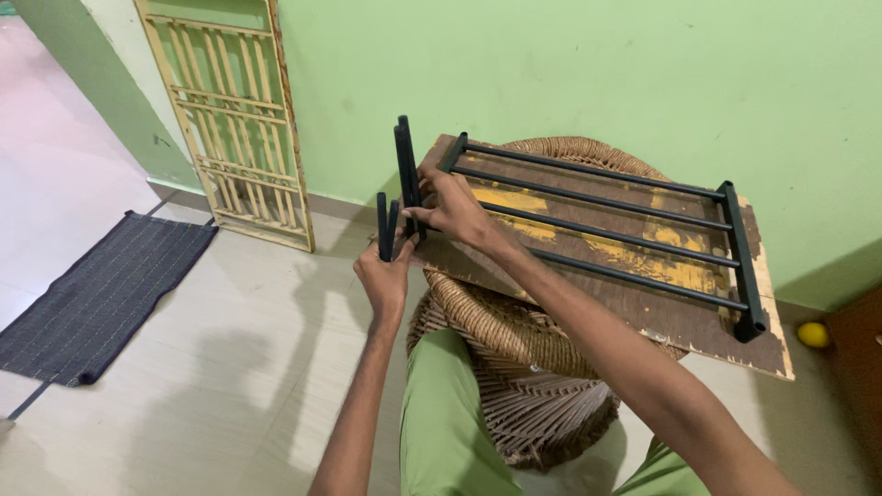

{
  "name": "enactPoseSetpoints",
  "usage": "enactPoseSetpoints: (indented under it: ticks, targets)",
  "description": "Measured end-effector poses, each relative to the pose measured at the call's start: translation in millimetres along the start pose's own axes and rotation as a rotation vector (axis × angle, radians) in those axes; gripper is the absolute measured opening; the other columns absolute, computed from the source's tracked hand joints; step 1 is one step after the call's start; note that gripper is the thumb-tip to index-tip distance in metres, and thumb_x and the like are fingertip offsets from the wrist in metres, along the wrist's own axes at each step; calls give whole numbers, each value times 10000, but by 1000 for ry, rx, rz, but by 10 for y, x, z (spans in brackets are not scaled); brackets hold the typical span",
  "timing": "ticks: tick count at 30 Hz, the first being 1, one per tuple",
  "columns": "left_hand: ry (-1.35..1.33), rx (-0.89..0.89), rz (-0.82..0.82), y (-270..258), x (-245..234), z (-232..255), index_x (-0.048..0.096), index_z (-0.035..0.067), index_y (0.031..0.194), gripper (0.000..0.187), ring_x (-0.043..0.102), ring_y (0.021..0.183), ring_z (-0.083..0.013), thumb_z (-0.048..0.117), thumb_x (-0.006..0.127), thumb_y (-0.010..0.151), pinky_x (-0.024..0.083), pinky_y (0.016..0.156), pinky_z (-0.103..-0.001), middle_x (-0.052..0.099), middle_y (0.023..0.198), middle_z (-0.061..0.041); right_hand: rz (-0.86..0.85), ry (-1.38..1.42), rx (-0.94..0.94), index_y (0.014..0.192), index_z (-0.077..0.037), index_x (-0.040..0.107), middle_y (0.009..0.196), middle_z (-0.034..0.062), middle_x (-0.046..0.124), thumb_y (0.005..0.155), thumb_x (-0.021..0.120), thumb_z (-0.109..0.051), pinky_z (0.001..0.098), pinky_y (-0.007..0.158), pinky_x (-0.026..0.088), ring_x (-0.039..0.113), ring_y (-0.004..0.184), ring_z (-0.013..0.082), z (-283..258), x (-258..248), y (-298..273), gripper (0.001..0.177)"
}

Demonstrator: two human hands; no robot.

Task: The person assembles a black metal rack by inserting horizontal bars into vertical supports and attaching legs. They work on a wooden board placed on a woven stool, repeatedly picking up and inserting rods and corner pieces to build the frame.

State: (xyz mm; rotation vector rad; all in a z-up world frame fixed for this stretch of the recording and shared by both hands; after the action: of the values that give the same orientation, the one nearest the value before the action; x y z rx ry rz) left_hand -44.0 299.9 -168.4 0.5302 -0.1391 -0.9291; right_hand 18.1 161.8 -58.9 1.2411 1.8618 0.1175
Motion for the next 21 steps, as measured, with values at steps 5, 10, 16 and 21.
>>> enactPoseSetpoints:
  ticks: [5, 10, 16, 21]
  targets:
    - [-49, 42, -3, -5, -3, 17, 778, -20, 1069, 271, 781, 865, -211, 64, 826, 816, 604, 718, -365, 798, 968, -140, -32, 7, 70, 1150, 57, 625, 978, 172, 772, 796, 845, -78, 408, 777, 652, 783, 885, 257, -20, 19, -55, 438]
    - [7, 21, 23, 11, -3, 30, 792, -24, 1029, 221, 754, 733, -196, 93, 839, 847, 565, 646, -369, 792, 862, -146, -47, 27, 69, 1253, 35, 589, 968, 156, 772, 778, 831, -65, 409, 719, 639, 759, 821, 244, -107, 4, -65, 542]
    - [-42, 48, -6, 45, -10, -17, 795, -28, 1022, 210, 739, 718, -169, 97, 827, 857, 564, 627, -360, 791, 854, -144, -45, 35, 67, 1247, 43, 606, 937, 158, 777, 782, 838, -60, 412, 675, 620, 752, 792, 227, -108, -6, -75, 530]
    - [15, 14, -41, 102, -13, -114, 793, -40, 948, 199, 715, 663, -177, 99, 852, 819, 536, 589, -377, 774, 779, -150, -49, -1, 81, 1192, 55, 631, 870, 160, 774, 772, 855, -77, 415, 622, 574, 741, 737, 234, 17, 22, -48, 493]
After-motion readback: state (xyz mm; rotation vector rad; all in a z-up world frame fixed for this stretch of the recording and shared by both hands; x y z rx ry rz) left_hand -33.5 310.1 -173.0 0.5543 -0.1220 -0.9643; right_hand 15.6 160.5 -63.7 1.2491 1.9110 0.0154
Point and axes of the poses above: each hand's wrist, its own y-axis towards the middle knuckle, its own x-axis out of the palm, z = x × y, the point moved 2 cm from there along y, towards the middle knuckle
